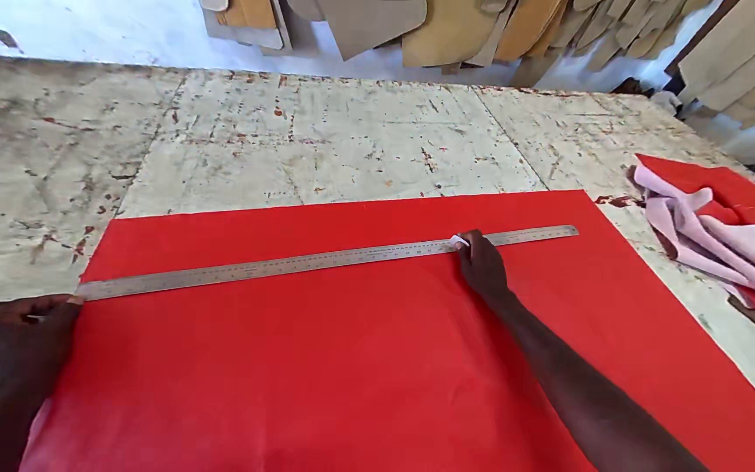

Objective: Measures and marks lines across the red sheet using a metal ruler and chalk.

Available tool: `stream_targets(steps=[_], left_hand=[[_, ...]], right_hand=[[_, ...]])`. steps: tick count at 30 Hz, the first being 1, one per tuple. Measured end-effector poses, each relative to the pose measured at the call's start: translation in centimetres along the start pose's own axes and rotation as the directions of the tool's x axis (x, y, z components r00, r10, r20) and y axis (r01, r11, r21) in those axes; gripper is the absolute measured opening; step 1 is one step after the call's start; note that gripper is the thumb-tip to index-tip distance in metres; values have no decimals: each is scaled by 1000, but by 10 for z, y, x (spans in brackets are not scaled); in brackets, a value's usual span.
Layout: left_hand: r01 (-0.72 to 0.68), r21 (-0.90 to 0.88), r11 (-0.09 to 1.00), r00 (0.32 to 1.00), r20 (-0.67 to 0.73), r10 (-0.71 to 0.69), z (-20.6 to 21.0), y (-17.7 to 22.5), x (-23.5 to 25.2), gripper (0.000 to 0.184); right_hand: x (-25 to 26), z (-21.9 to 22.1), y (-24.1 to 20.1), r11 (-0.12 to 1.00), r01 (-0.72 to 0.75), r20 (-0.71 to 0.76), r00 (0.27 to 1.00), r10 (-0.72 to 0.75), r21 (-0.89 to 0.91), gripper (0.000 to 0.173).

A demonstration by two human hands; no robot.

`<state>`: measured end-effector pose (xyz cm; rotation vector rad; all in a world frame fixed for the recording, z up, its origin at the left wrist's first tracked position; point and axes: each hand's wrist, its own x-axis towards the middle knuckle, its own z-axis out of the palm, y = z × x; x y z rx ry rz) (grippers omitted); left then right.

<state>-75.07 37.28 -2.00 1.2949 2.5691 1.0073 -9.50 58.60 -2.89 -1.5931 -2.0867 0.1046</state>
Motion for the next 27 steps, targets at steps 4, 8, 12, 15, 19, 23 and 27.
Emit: stream_targets(steps=[4, 8, 12, 15, 19, 23, 27], left_hand=[[5, 0, 1000, 1000, -11, -5, 1, 7, -3, 36], [7, -3, 1000, 1000, -5, -7, -1, 13, -5, 37], [8, -15, 1000, 1000, 0, -8, 0, 11, -4, 36], [-5, 3, 1000, 1000, -5, 5, 1, 3, 0, 35], [-21, -8, 1000, 1000, 5, 22, 0, 3, 0, 34], [2, -9, 1000, 1000, 10, -2, 0, 4, 0, 36], [11, -14, 1000, 1000, 14, -11, 2, -1, 3, 36]], right_hand=[[2, -2, -1, 999, -7, -40, 999, 9, 49, 33], [2, -13, -36, 934, -104, 14, 994, 105, 341, 26], [-2, -5, -63, 839, -276, 169, 960, 221, 470, 22], [-3, 6, -67, 865, -283, 154, 958, 240, 414, 23], [-4, 8, -71, 899, -238, 115, 971, 210, 368, 23], [-7, 11, -74, 943, -148, 49, 989, 140, 297, 21], [0, 5, -79, 965, -141, 118, 986, 117, 220, 19]])
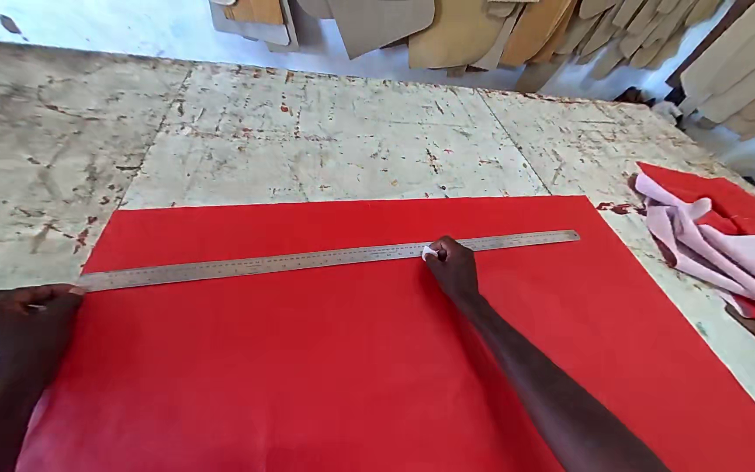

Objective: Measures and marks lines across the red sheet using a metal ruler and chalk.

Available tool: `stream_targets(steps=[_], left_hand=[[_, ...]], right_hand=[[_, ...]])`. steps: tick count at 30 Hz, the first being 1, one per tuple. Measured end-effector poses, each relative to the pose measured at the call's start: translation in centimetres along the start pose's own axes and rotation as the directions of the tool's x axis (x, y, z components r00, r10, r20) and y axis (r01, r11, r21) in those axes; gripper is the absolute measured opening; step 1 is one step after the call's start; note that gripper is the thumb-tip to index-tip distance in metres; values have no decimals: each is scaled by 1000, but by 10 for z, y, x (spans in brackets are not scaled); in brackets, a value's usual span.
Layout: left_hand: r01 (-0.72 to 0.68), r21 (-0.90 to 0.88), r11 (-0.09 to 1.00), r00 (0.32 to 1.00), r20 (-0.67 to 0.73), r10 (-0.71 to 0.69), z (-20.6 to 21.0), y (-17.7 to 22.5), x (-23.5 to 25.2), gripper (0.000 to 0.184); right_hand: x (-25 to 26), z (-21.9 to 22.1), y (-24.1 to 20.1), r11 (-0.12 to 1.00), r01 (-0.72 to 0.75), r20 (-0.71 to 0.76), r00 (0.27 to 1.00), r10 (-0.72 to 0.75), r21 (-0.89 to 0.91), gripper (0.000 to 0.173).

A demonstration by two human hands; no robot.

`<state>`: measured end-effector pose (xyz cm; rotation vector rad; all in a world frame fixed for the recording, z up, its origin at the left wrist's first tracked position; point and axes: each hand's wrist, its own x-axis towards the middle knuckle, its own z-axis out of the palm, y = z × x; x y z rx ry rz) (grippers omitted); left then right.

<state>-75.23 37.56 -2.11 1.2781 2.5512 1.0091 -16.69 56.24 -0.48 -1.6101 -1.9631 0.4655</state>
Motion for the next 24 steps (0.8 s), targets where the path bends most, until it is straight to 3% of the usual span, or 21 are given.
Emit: stream_targets(steps=[3, 6, 11, 14, 18, 24], left_hand=[[-16, 6, 1000, 1000, -13, 16, 1, -4, 2, 37], [-8, 9, 1000, 1000, -11, 8, 0, 2, -1, 36], [9, -1, 1000, 1000, -11, -9, -2, 13, -7, 35], [21, -6, 1000, 1000, 1, -21, -5, 26, -13, 35], [36, -52, 998, 999, 15, -35, -5, 38, -19, 35], [12, -50, 999, 1000, 2, -12, -3, 29, -15, 35]], right_hand=[[21, -28, -11, 995, -98, 177, 980, 95, 11, 18], [25, -40, -4, 994, -106, 97, 990, 102, 40, 21], [10, -29, 37, 1000, 24, -80, 997, -23, 12, 24], [14, -26, 58, 995, 40, -101, 994, -50, -96, 30], [17, -31, 72, 978, 30, -86, 995, -48, -206, 26], [10, -31, 69, 972, 9, -105, 994, -34, -234, 27]])
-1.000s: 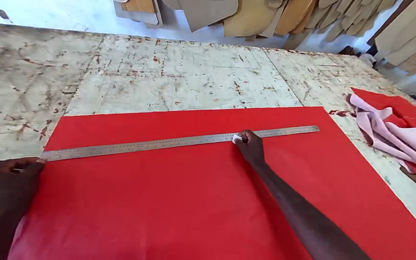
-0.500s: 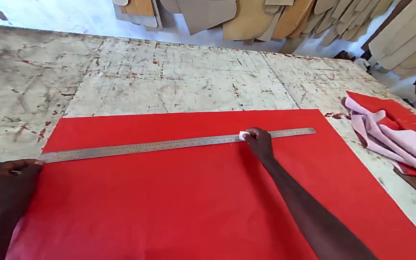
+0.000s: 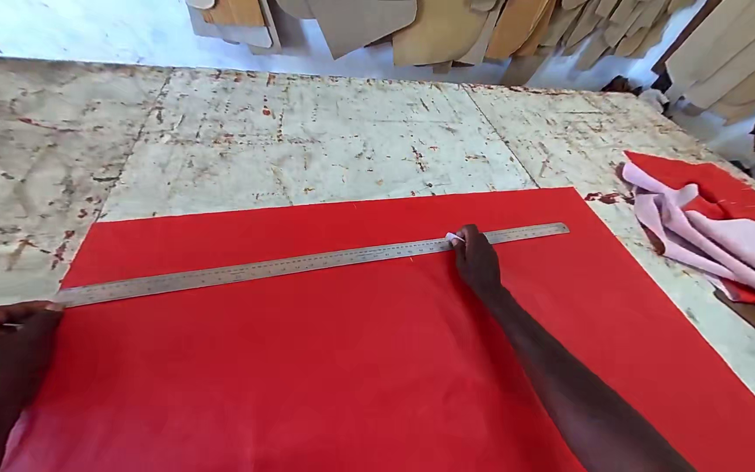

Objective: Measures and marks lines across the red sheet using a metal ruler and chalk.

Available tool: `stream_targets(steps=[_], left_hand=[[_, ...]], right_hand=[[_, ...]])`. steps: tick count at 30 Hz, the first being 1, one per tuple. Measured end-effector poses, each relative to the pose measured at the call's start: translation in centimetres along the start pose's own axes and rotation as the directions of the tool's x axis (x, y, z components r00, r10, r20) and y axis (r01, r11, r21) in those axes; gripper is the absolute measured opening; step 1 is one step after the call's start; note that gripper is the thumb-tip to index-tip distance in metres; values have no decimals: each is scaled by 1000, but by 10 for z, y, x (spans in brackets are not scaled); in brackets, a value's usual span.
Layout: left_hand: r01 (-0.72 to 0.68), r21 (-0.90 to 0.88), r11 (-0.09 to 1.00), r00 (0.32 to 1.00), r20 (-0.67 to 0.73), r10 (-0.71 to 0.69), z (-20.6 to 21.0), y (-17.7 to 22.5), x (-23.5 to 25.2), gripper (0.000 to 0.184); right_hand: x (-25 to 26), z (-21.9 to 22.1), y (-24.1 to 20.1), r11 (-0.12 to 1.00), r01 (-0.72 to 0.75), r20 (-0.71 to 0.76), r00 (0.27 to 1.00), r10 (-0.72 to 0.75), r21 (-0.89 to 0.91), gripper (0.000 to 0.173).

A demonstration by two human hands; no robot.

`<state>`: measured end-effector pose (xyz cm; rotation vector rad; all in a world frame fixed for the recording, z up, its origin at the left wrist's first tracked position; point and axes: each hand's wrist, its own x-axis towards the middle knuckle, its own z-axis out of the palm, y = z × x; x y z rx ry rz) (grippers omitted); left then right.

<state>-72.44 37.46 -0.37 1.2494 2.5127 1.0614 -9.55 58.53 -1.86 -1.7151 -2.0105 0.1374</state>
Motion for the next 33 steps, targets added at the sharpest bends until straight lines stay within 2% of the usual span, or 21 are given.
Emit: stream_targets(steps=[3, 10, 14, 22, 25, 33], left_hand=[[18, -10, 1000, 1000, 11, -18, 0, 3, -2, 36], [7, -42, 999, 1000, 7, -7, 2, 1, -1, 35], [6, -26, 1000, 1000, 8, -6, 2, -2, 1, 36], [29, 20, 999, 1000, 6, -30, -3, 4, -3, 38], [19, 33, 999, 1000, 7, -20, -3, 4, -4, 37], [-79, 113, 990, 997, -12, 81, 1, -29, 15, 37]], right_hand=[[5, -1, 0, 1000, 21, -20, 1000, -21, -22, 28], [43, -3, 11, 995, 77, 123, 990, -69, -62, 31], [51, 2, 10, 988, 112, 136, 986, -97, -107, 31], [40, 4, 6, 990, 80, 53, 996, -74, -116, 31], [31, 1, -1, 997, 40, 25, 999, -38, -68, 32], [-20, 8, -10, 995, 32, -17, 999, -31, 91, 32]])
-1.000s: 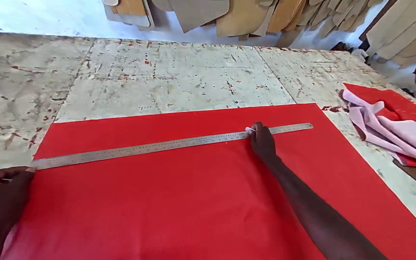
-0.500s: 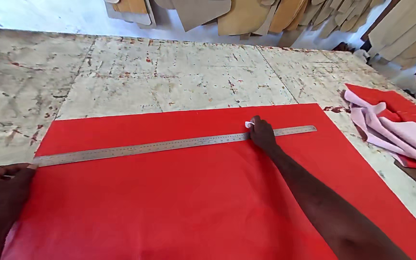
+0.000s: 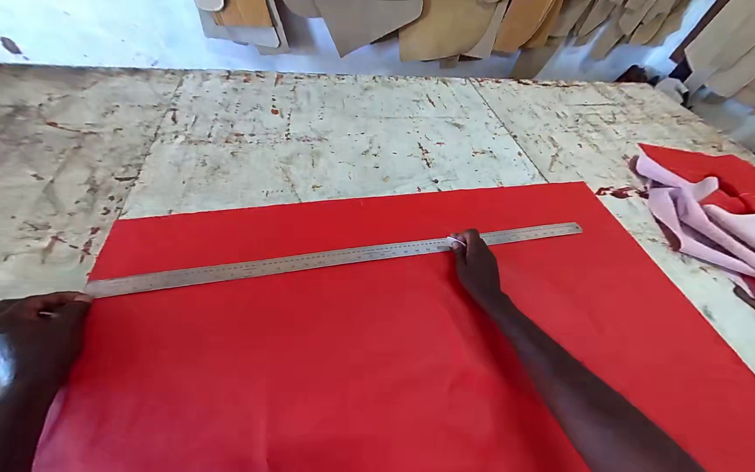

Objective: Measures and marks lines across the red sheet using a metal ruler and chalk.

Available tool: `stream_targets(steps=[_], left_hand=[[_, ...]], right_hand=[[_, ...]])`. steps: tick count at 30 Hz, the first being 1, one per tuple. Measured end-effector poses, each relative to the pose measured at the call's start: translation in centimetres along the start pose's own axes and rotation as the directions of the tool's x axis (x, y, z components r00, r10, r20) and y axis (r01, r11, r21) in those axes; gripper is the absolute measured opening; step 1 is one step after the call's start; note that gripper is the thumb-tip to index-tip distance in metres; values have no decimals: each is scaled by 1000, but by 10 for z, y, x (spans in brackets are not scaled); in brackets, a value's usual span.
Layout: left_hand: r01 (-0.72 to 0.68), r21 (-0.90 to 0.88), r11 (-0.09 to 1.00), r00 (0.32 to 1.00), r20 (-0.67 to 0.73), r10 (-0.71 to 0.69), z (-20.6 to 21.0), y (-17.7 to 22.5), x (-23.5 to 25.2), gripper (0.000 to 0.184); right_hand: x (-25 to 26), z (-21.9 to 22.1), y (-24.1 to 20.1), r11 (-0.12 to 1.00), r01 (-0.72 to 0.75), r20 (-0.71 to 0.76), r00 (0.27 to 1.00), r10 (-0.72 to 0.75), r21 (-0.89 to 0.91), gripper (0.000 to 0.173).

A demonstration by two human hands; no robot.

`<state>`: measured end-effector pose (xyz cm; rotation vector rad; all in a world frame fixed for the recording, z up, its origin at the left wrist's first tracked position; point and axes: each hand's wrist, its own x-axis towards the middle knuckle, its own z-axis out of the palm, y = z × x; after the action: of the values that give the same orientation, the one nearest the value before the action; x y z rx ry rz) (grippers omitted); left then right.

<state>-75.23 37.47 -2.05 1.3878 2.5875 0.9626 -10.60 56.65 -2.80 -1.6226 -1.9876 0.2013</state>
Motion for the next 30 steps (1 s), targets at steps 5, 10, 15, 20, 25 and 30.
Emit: stream_targets(steps=[5, 10, 15, 20, 25, 30], left_hand=[[49, 66, 997, 998, 30, -51, -5, 8, 6, 30], [-290, 73, 954, 953, 117, 280, 26, 79, 0, 39], [-522, -151, 840, 732, 427, 531, 78, 179, -8, 44], [-495, -152, 855, 656, 581, 483, 105, 204, 8, 34], [-433, -128, 892, 584, 715, 385, 99, 224, 20, 36], [-466, -61, 882, 531, 779, 334, 105, 233, 31, 36]], right_hand=[[-4, 6, 2, 1000, 15, -34, 999, -15, -4, 33], [-4, 3, 0, 1000, -15, -21, 1000, 14, -6, 33], [-5, 3, 2, 999, 45, -18, 999, -45, 25, 35], [-5, 2, 1, 999, 17, -19, 1000, -16, 31, 35], [-6, 0, -2, 999, 26, -27, 999, -26, 30, 34], [-7, 0, -3, 997, 55, -54, 997, -52, 58, 33]])
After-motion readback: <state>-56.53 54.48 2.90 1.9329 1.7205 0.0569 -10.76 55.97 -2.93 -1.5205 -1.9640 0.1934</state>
